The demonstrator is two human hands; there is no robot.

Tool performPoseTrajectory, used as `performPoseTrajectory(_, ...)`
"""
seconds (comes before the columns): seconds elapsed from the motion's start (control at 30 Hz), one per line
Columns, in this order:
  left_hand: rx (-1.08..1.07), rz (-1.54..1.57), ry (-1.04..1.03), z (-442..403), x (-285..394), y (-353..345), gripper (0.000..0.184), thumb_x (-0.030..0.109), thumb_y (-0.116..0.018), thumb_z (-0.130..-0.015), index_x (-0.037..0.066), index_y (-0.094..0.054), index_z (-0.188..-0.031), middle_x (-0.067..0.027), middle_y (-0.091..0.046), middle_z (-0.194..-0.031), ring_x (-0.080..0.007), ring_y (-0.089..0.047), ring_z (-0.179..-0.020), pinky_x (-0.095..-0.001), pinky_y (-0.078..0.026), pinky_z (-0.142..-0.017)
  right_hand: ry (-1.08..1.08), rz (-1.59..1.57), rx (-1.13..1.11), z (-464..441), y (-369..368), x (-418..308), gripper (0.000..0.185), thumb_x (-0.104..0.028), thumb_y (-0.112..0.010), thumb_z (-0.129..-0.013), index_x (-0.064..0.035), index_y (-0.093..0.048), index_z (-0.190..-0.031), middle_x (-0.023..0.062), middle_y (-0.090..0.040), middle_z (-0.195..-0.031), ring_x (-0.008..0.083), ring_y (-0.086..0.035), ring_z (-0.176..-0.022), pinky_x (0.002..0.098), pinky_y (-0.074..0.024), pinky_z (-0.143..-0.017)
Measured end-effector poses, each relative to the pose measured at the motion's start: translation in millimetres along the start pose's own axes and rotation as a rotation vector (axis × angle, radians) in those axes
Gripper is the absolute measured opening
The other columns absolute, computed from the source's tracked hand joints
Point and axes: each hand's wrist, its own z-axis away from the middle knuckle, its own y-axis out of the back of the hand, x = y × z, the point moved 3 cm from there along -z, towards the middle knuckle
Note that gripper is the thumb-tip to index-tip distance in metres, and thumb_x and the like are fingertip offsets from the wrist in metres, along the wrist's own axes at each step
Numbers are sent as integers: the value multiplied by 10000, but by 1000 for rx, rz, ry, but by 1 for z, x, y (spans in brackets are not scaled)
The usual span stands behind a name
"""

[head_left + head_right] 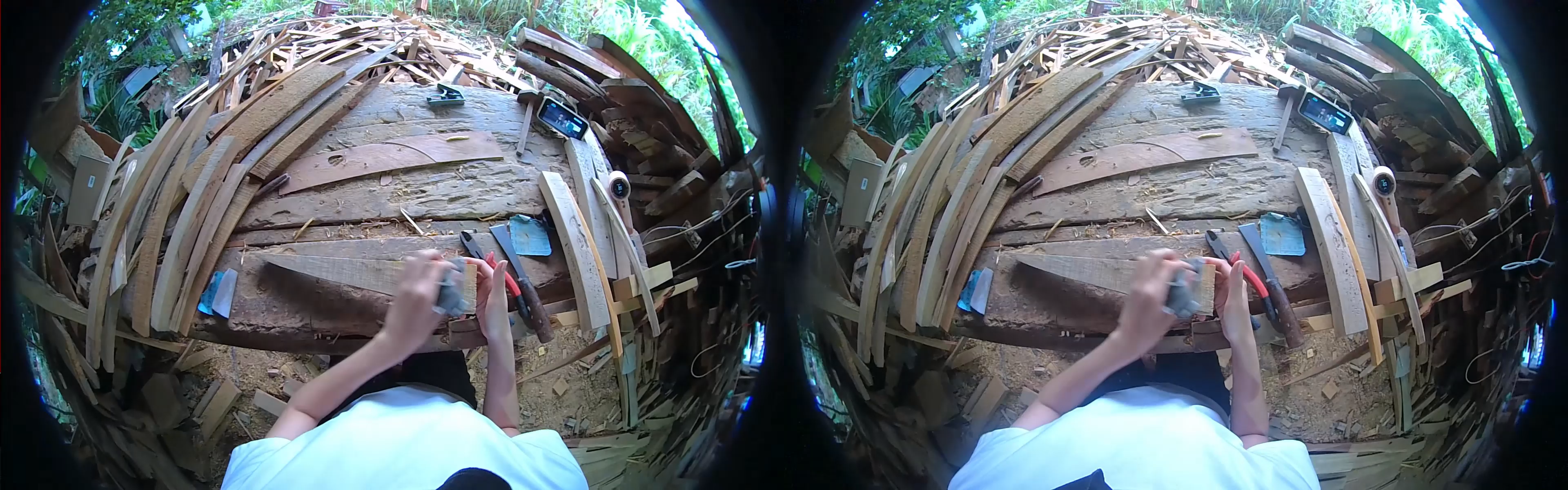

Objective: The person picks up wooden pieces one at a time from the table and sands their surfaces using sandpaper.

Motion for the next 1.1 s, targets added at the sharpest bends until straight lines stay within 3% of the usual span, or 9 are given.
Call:
performPoseTrajectory(0.1,-67,-52,-146,-1,26,-31,299,23,-699,-765,32,-614,-1051,-152,-525,-1192,-324,-508,-1136,-430,-423,-940,-80,-4,79,-9,36,32,835,-734,-229,-966,-20,-574,-1226,38,-648,-935,70,-610,-684,186,-455,-504)
performPoseTrajectory(0.3,-70,-24,-50,-3,3,-3,408,-82,-706,-662,35,-608,-1040,-151,-527,-1201,-335,-522,-1097,-426,-417,-947,38,13,-57,-2,6,2,904,-767,-167,-945,-28,-558,-1287,90,-649,-1076,135,-609,-982,298,-486,-888)
performPoseTrajectory(0.37,2,-140,55,-1,-13,24,333,-29,-741,-690,47,-614,-988,-142,-559,-1156,-306,-544,-1058,-413,-438,-915,-1,70,-118,0,4,0,922,-777,-151,-937,-27,-550,-1294,96,-653,-1052,141,-630,-925,276,-527,-760)
performPoseTrajectory(0.4,75,-170,83,3,-28,36,276,9,-734,-740,37,-616,-988,-149,-569,-1115,-310,-550,-1040,-416,-446,-900,-10,49,-140,1,4,-2,927,-783,-161,-932,-22,-551,-1289,96,-658,-1008,135,-644,-833,254,-517,-579)
performPoseTrajectory(0.63,363,-501,328,34,-122,137,185,139,-646,-919,-18,-582,-994,-178,-554,-1069,-338,-549,-1021,-453,-457,-910,7,42,-99,1,1,-2,940,-785,-172,-926,0,-561,-1266,77,-658,-940,122,-628,-665,249,-460,-437)
performPoseTrajectory(0.73,437,-505,365,42,-145,161,212,97,-645,-908,-41,-565,-1048,-202,-532,-1075,-385,-513,-1065,-497,-393,-955,54,51,-137,2,0,-6,742,-657,-354,-990,0,-571,-1260,61,-657,-958,109,-637,-726,233,-499,-528)
performPoseTrajectory(0.8,437,-519,331,42,-145,159,211,106,-635,-918,-42,-567,-1052,-201,-532,-1080,-385,-512,-1069,-493,-393,-955,296,342,-118,2,-5,-11,478,-404,-529,-1023,1,-567,-1276,52,-657,-1033,97,-627,-902,239,-513,-755)
performPoseTrajectory(0.9,433,-530,269,37,-139,151,221,144,-611,-942,-40,-574,-1058,-199,-534,-1091,-386,-513,-1064,-489,-399,-940,108,128,-84,4,1,-13,364,-233,-614,-979,8,-590,-1251,46,-648,-1078,94,-609,-977,238,-468,-883)
performPoseTrajectory(1.1,373,-480,305,34,-137,143,191,102,-634,-917,-31,-575,-1041,-189,-534,-1077,-380,-524,-1065,-484,-417,-922,148,-33,14,6,4,-20,356,-220,-604,-945,14,-611,-1213,53,-640,-1047,87,-607,-938,223,-472,-833)
